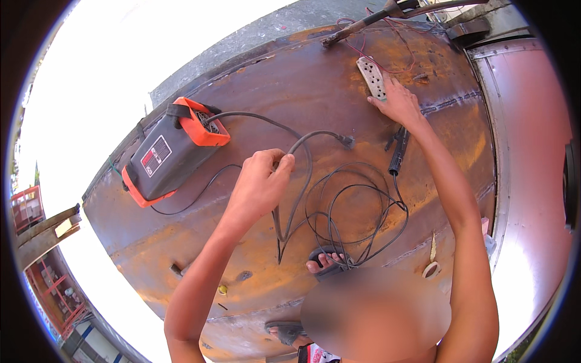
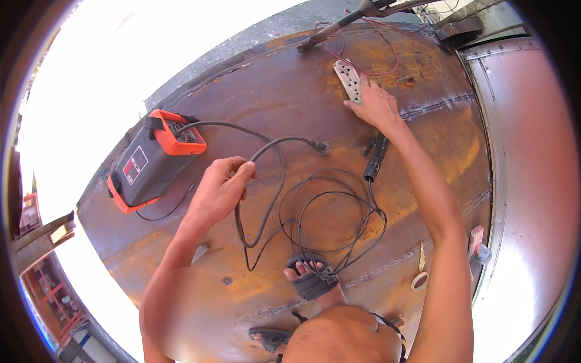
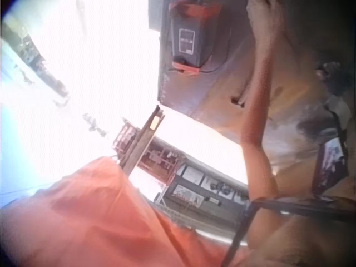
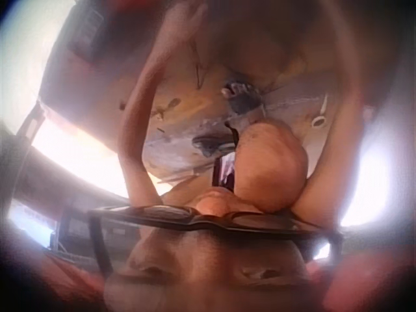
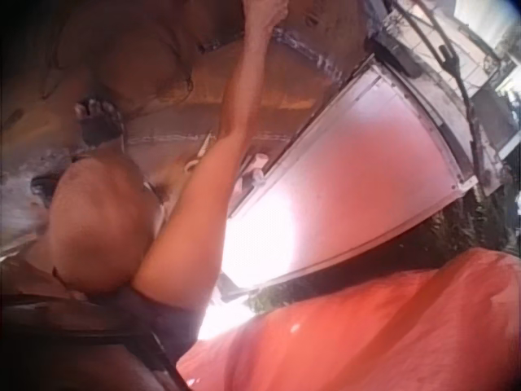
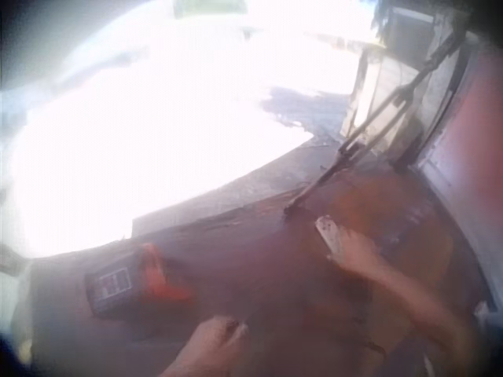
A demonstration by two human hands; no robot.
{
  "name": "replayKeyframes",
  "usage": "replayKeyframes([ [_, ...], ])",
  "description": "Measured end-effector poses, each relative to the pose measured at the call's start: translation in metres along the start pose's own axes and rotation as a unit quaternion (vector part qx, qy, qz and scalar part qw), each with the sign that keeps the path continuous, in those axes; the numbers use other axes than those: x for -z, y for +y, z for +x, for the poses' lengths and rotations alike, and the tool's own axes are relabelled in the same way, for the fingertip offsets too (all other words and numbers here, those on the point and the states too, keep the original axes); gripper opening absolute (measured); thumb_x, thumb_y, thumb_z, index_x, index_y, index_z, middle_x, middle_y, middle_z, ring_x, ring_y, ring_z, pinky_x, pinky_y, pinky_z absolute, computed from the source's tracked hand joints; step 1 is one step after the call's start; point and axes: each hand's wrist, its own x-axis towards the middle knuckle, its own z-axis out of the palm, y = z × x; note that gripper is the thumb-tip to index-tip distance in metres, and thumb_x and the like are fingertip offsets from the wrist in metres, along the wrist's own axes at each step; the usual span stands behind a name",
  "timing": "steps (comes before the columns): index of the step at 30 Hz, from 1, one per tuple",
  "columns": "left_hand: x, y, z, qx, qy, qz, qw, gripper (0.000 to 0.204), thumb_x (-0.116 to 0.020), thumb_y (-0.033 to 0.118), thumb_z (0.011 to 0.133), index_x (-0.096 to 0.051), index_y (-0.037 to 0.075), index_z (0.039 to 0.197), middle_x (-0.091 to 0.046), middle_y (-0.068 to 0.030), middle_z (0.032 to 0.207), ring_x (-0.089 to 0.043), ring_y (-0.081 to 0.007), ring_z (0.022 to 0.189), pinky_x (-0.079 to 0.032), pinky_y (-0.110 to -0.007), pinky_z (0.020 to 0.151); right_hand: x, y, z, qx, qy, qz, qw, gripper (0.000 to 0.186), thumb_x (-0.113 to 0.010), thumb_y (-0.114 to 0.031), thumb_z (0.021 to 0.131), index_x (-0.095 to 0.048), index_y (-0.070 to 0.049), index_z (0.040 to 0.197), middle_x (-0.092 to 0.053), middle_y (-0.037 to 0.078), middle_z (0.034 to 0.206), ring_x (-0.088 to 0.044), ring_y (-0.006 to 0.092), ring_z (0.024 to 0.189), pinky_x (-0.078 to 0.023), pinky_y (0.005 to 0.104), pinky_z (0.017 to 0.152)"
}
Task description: The person welds a seam on a large, rusty metal surface using a handheld welding torch, then uses a hammer to chip away slag from the weld. The person repeats this process along the seam, alternating between welding and chipping.
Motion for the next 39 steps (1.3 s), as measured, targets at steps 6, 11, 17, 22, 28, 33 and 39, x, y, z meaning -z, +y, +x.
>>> replayKeyframes([
  [6,-0.001,-0.023,-0.047,-0.148,0.124,0.065,0.979,0.048,-0.063,0.027,0.099,-0.054,-0.002,0.137,-0.054,-0.0229,0.137,-0.058,-0.0387,0.121,-0.047,-0.047,0.102,0.044,-0.045,-0.021,0.139,0.101,0.056,0.983,0.067,-0.074,-0.028,0.091,-0.048,-0.005,0.148,-0.06,0.019,0.128,-0.06,0.0386,0.117,-0.049,0.0477,0.098],
  [11,0.064,-0.054,-0.144,-0.224,0.113,0.072,0.965,0.04,-0.067,0.023,0.096,-0.059,0.003,0.13,-0.056,-0.0188,0.136,-0.057,-0.0369,0.124,-0.047,-0.046,0.103,0.103,-0.135,-0.037,0.311,0.089,0.106,0.94,0.05,-0.07,-0.014,0.094,-0.056,-0.006,0.142,-0.061,0.016,0.129,-0.061,0.0326,0.116,-0.049,0.0439,0.099],
  [17,0.137,-0.099,-0.337,-0.001,0.135,0.208,0.969,0.036,-0.068,0.024,0.096,-0.063,0.004,0.126,-0.059,-0.0159,0.134,-0.058,-0.0338,0.123,-0.046,-0.045,0.104,0.152,-0.284,-0.043,0.499,0.105,0.181,0.841,0.039,-0.068,-0.007,0.096,-0.062,-0.004,0.135,-0.064,0.013,0.129,-0.064,0.029,0.118,-0.049,0.0402,0.102],
  [22,0.16,-0.085,-0.507,0.236,0.29,0.15,0.915,0.032,-0.067,0.022,0.097,-0.066,0.005,0.124,-0.063,-0.0144,0.131,-0.061,-0.0341,0.119,-0.048,-0.046,0.103,0.196,-0.424,-0.073,0.628,0.063,0.195,0.751,0.037,-0.068,-0.006,0.096,-0.064,-0.004,0.132,-0.064,0.014,0.126,-0.063,0.0299,0.117,-0.05,0.0417,0.1],
  [28,0.087,-0.119,-0.682,0.43,0.474,0.029,0.768,0.029,-0.066,0.024,0.099,-0.067,0.004,0.121,-0.064,-0.0127,0.131,-0.061,-0.0334,0.122,-0.046,-0.044,0.106,0.201,-0.581,-0.199,0.774,-0.047,0.192,0.602,0.033,-0.074,-0.007,0.087,-0.067,-0.002,0.119,-0.065,0.012,0.112,-0.062,0.0308,0.102,-0.051,0.0439,0.088],
  [33,-0.019,-0.23,-0.778,0.489,0.536,-0.08,0.683,0.031,-0.067,0.024,0.098,-0.067,0.004,0.121,-0.061,-0.0127,0.135,-0.058,-0.0335,0.125,-0.044,-0.045,0.109,0.163,-0.69,-0.34,0.895,-0.119,0.114,0.415,0.032,-0.077,-0.008,0.082,-0.069,-0.004,0.112,-0.066,0.009,0.107,-0.062,0.0296,0.101,-0.05,0.0419,0.089],
  [39,-0.093,-0.468,-0.861,0.484,0.619,-0.19,0.589,0.032,-0.07,0.025,0.093,-0.069,0.004,0.117,-0.064,-0.0143,0.128,-0.064,-0.0333,0.114,-0.052,-0.046,0.097,0.098,-0.849,-0.526,0.95,-0.15,0.024,0.274,0.025,-0.079,-0.01,0.081,-0.07,-0.006,0.105,-0.066,0.008,0.105,-0.062,0.0269,0.101,-0.049,0.0401,0.091],
])
